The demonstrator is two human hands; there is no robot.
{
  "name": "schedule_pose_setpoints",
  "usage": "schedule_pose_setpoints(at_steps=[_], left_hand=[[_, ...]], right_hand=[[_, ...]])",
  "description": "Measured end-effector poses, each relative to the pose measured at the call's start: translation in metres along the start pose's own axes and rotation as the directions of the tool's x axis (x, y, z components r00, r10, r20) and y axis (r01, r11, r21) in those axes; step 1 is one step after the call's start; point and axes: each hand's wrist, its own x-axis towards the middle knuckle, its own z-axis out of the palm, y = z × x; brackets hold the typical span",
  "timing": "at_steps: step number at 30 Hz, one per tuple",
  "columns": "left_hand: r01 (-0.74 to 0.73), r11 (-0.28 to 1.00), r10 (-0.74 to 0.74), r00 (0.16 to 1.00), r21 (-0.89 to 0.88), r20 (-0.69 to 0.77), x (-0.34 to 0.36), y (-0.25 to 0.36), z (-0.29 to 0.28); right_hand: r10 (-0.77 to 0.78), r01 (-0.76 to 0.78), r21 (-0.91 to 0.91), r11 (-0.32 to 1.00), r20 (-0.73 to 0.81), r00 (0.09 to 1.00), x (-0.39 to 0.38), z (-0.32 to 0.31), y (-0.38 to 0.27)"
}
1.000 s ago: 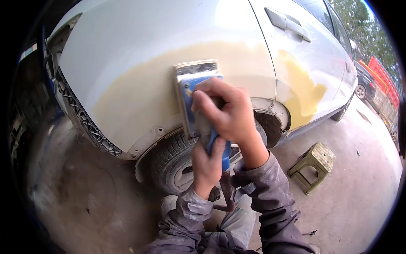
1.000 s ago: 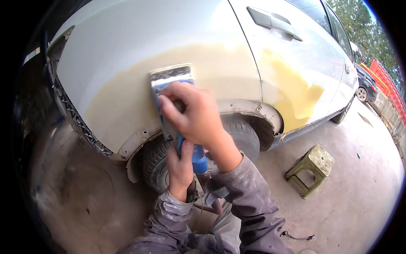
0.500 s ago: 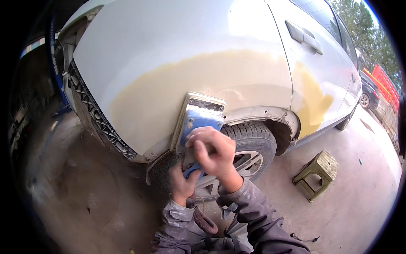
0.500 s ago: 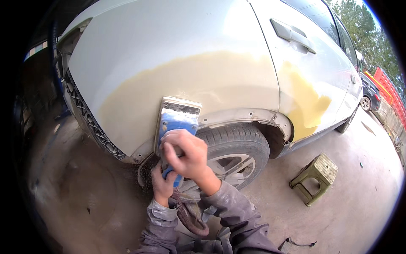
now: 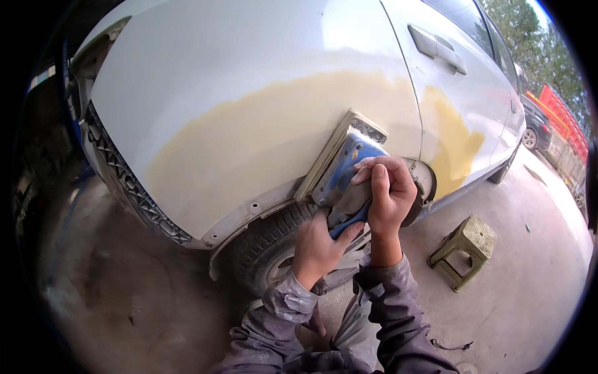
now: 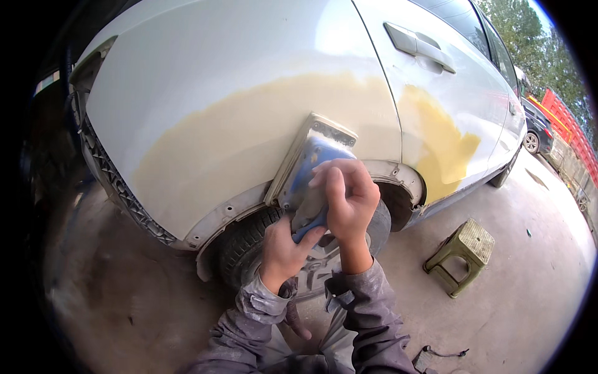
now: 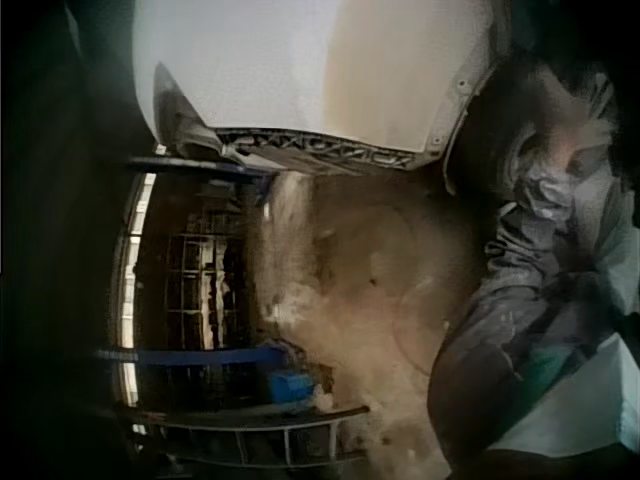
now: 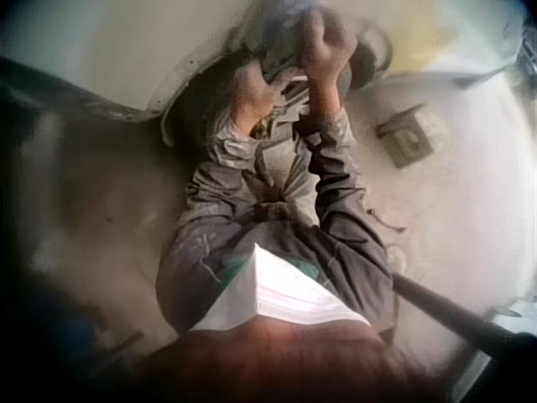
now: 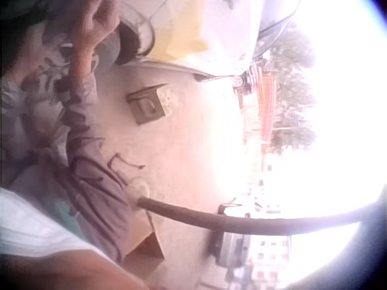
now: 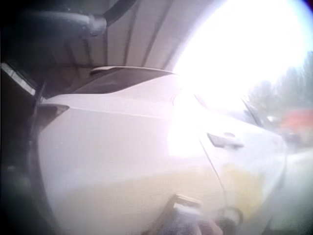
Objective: The person uses a pneumatic sanding block to sand the rear quarter panel of a white car. They move the sander across the surface to smooth the filler and periodically pause to feel the panel with their hand.
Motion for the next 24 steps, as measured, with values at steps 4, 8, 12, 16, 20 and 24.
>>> schedule_pose_setpoints(at_steps=[4,8,12,16,20,24], left_hand=[[0.013,0.980,-0.069,0.957,-0.199,-0.280,-0.045,-0.021,-0.030],[0.000,0.981,-0.082,0.906,-0.192,-0.415,-0.058,-0.035,-0.029],[0.050,0.995,-0.053,0.998,-0.091,-0.028,-0.013,0.013,-0.004],[0.038,0.998,-0.037,0.999,-0.042,0.025,0.003,0.019,0.016],[-0.012,0.986,-0.018,0.984,-0.165,-0.179,-0.032,-0.013,-0.015],[0.175,0.962,0.023,0.712,0.209,-0.701,-0.078,-0.098,-0.022]], right_hand=[[-0.082,0.112,-0.077,0.991,0.320,0.944,-0.018,0.060,-0.020],[-0.219,0.264,-0.041,0.964,0.445,0.868,-0.029,0.083,-0.021],[0.239,-0.231,-0.063,0.971,0.201,0.950,0.008,0.013,-0.027],[0.067,-0.066,-0.024,0.998,0.060,0.996,0.009,-0.023,0.000],[0.053,-0.046,-0.034,0.998,0.251,0.966,-0.023,0.025,-0.011],[-0.280,0.290,0.051,0.956,0.470,0.837,-0.070,0.124,-0.015]])
